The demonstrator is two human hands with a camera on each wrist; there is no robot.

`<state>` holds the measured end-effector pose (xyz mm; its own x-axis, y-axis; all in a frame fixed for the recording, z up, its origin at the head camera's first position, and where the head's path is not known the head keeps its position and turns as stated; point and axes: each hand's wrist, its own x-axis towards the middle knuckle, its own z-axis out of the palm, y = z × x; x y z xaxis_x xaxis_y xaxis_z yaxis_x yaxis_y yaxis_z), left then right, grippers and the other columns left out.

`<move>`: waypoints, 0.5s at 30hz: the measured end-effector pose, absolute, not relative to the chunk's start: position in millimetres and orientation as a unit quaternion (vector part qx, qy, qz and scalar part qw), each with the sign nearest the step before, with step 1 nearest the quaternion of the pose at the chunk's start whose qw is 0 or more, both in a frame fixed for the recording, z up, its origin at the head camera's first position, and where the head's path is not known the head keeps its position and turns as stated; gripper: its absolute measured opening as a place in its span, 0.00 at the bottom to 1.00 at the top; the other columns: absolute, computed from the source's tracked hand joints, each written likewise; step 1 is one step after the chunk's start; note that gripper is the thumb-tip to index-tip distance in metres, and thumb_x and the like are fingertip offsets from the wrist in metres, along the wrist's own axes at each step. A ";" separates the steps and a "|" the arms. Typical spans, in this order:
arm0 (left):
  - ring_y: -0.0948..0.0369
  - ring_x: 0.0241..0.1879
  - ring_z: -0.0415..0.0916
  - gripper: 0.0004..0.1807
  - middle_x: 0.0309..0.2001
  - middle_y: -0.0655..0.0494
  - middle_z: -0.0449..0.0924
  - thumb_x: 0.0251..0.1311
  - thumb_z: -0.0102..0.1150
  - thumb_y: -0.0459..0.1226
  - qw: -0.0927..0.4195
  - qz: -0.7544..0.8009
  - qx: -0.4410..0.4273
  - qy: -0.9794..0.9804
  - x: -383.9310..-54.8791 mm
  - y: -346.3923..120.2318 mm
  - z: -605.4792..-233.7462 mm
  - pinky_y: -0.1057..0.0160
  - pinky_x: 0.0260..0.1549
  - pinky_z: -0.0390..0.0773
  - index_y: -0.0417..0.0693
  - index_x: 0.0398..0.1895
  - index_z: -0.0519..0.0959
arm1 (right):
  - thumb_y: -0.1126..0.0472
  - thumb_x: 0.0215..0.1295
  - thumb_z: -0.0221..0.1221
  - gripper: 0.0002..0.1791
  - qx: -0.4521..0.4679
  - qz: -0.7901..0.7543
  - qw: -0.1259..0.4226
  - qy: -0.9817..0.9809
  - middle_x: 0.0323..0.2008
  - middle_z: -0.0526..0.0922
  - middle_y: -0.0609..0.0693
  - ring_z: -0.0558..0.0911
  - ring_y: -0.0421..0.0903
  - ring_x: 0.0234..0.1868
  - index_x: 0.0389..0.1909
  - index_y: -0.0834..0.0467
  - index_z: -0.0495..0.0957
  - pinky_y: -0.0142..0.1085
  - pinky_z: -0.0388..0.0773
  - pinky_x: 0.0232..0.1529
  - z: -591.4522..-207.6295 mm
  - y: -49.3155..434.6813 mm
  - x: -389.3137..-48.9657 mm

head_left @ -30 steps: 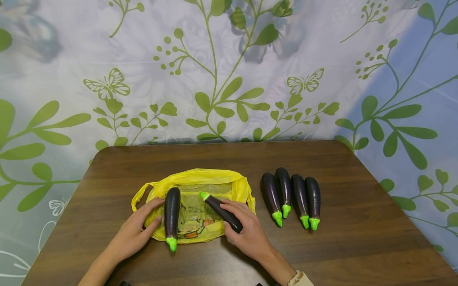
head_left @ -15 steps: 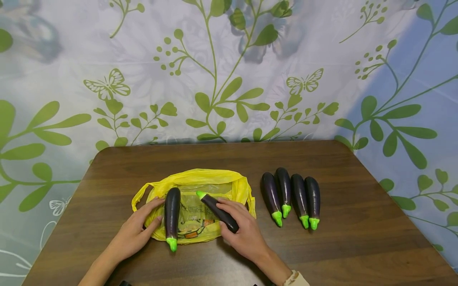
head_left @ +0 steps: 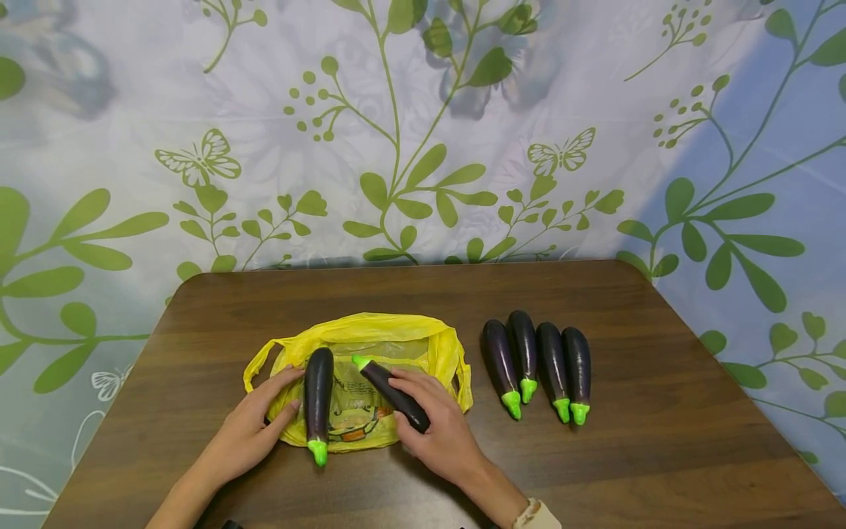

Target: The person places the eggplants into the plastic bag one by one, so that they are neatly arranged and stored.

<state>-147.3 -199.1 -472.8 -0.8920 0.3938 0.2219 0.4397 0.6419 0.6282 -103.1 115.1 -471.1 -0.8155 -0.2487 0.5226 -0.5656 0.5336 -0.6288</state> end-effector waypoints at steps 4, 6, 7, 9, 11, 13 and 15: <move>0.41 0.71 0.67 0.25 0.71 0.46 0.73 0.77 0.55 0.42 0.029 -0.359 -0.229 -0.904 -147.3 -199.4 -473.1 0.35 0.62 0.68 0.51 0.73 0.70 | 0.64 0.67 0.65 0.27 0.241 0.422 0.187 -0.854 0.67 0.79 0.51 0.77 0.47 0.66 0.66 0.50 0.78 0.43 0.81 0.54 -471.5 112.3 -104.1; 0.40 0.71 0.67 0.25 0.71 0.45 0.72 0.77 0.55 0.42 0.028 -0.361 -0.228 -0.904 -147.2 -199.4 -473.3 0.35 0.62 0.68 0.51 0.73 0.70 | 0.64 0.67 0.65 0.26 0.242 0.424 0.186 -0.852 0.67 0.79 0.51 0.77 0.47 0.66 0.66 0.50 0.78 0.42 0.82 0.54 -471.8 110.9 -104.6; 0.40 0.71 0.67 0.25 0.71 0.45 0.73 0.77 0.55 0.42 0.028 -0.362 -0.228 -0.904 -147.0 -199.4 -473.3 0.34 0.62 0.68 0.51 0.73 0.70 | 0.64 0.67 0.65 0.26 0.243 0.426 0.185 -0.852 0.67 0.79 0.51 0.77 0.47 0.66 0.66 0.50 0.78 0.42 0.82 0.54 -471.9 110.1 -104.8; 0.40 0.71 0.67 0.25 0.71 0.45 0.72 0.77 0.55 0.42 0.027 -0.363 -0.228 -0.903 -146.6 -199.4 -473.0 0.34 0.62 0.68 0.51 0.73 0.70 | 0.64 0.67 0.65 0.26 0.244 0.430 0.184 -0.849 0.67 0.79 0.51 0.78 0.47 0.65 0.66 0.50 0.78 0.41 0.82 0.53 -472.0 108.6 -105.1; 0.39 0.71 0.67 0.25 0.71 0.45 0.72 0.77 0.55 0.42 0.026 -0.365 -0.228 -0.902 -146.3 -199.3 -472.5 0.33 0.62 0.69 0.51 0.73 0.70 | 0.64 0.68 0.65 0.26 0.245 0.434 0.183 -0.847 0.67 0.79 0.52 0.78 0.46 0.64 0.67 0.50 0.78 0.40 0.82 0.52 -472.0 107.2 -105.3; 0.39 0.71 0.67 0.25 0.71 0.45 0.72 0.77 0.55 0.43 0.025 -0.366 -0.227 -0.902 -146.1 -199.2 -472.3 0.33 0.62 0.68 0.51 0.73 0.70 | 0.64 0.68 0.65 0.26 0.245 0.437 0.181 -0.847 0.67 0.78 0.52 0.78 0.46 0.64 0.67 0.51 0.77 0.39 0.82 0.50 -472.1 106.1 -105.4; 0.39 0.71 0.67 0.24 0.71 0.45 0.72 0.77 0.55 0.43 0.024 -0.367 -0.227 -0.902 -146.1 -199.3 -472.2 0.33 0.62 0.68 0.52 0.73 0.70 | 0.64 0.69 0.64 0.26 0.244 0.438 0.179 -0.847 0.67 0.78 0.52 0.78 0.46 0.63 0.67 0.51 0.77 0.38 0.82 0.50 -472.2 105.3 -105.5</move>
